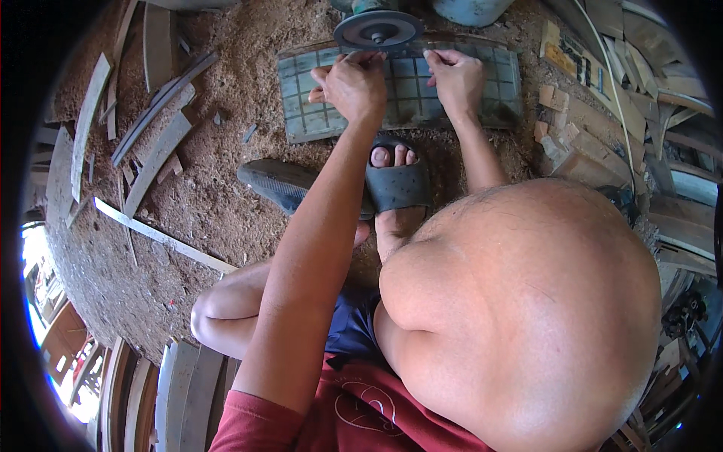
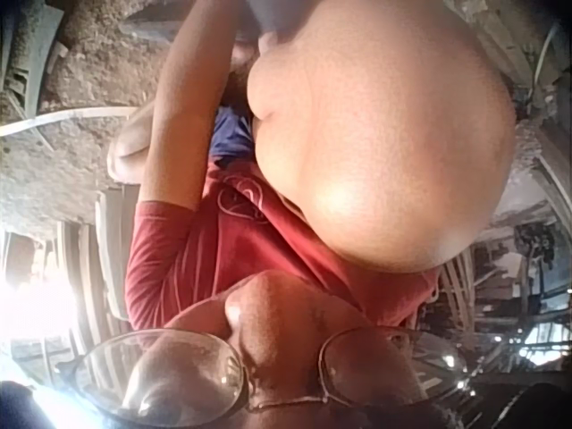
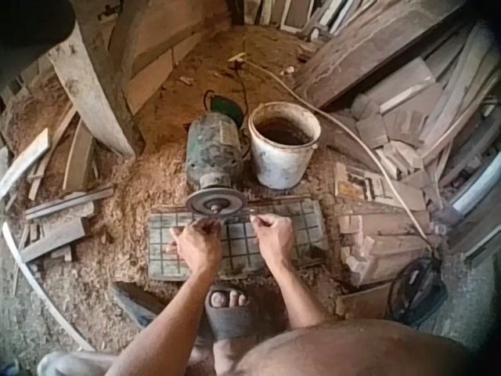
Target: The person sharpens a small rectangular metal plate using a bench grinder. They repeatedly hold the edges of the plate against the spinning grinding wheel by hand, periodically dipping the plate into a bucket of water to cool the metal.
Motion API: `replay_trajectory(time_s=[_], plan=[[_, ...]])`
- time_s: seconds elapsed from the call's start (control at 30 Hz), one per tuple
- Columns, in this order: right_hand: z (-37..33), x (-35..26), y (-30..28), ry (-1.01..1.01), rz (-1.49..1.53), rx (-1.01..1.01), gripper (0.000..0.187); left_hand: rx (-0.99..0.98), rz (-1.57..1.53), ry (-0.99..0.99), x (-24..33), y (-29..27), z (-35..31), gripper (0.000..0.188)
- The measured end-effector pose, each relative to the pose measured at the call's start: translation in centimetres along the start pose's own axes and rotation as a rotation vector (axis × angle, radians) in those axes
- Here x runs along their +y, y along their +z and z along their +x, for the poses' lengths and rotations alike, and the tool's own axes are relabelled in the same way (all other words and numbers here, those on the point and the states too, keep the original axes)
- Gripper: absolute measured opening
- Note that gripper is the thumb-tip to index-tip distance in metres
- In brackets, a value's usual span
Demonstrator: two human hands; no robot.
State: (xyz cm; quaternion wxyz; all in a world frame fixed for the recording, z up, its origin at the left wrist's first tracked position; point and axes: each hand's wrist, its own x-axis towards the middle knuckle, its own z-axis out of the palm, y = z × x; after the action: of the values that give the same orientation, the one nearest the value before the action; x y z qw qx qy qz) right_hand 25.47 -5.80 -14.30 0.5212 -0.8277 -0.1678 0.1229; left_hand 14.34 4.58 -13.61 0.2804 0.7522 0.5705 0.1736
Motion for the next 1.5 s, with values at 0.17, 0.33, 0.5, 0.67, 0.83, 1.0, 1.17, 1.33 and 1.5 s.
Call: replay_trajectory(time_s=[0.17, 0.33, 0.5, 0.67, 0.83, 1.0, 1.17, 1.33, 1.5], plan=[[0.1, 0.2, -0.4, 0.007, 0.008, -0.015, 0.021, 0.022, -0.031, 0.006, 0.4, 0.3, -0.4, 0.019], [0.2, 0.1, -0.7, 0.032, 0.006, -0.031, 0.021, 0.025, -0.043, 0.014, 0.6, 0.4, -0.5, 0.019], [0.3, 0.4, -0.7, 0.044, 0.04, -0.031, 0.021, 0.034, -0.017, 0.01, 0.6, 0.8, -0.5, 0.027], [-0.2, 0.1, -1.6, 0.046, 0.031, -0.033, 0.022, 0.049, -0.031, 0.015, 1.1, 1.0, -1.1, 0.027], [-2.3, 0.1, -4.4, 0.019, 0.122, -0.109, 0.021, -0.006, -0.219, 0.06, 1.0, 1.2, -2.1, 0.018], [-2.7, -3.4, -9.2, -0.095, 0.503, -0.134, 0.024, -0.368, -0.78, 0.103, 2.7, -1.3, -5.1, 0.027], [6.5, -13.7, -12.2, -0.436, 0.024, 0.103, 0.029, -0.434, -0.758, 0.206, 0.8, -5.1, -6.5, 0.037], [22.9, -12.4, -5.9, -0.705, -1.132, -0.214, 0.012, -0.679, -0.979, 0.034, -2.2, -8.1, -6.8, 0.026], [32.1, -4.4, -3.5, -0.367, -1.382, -0.759, 0.036, -0.497, -0.592, 0.268, -4.4, -10.4, -6.8, 0.031]])
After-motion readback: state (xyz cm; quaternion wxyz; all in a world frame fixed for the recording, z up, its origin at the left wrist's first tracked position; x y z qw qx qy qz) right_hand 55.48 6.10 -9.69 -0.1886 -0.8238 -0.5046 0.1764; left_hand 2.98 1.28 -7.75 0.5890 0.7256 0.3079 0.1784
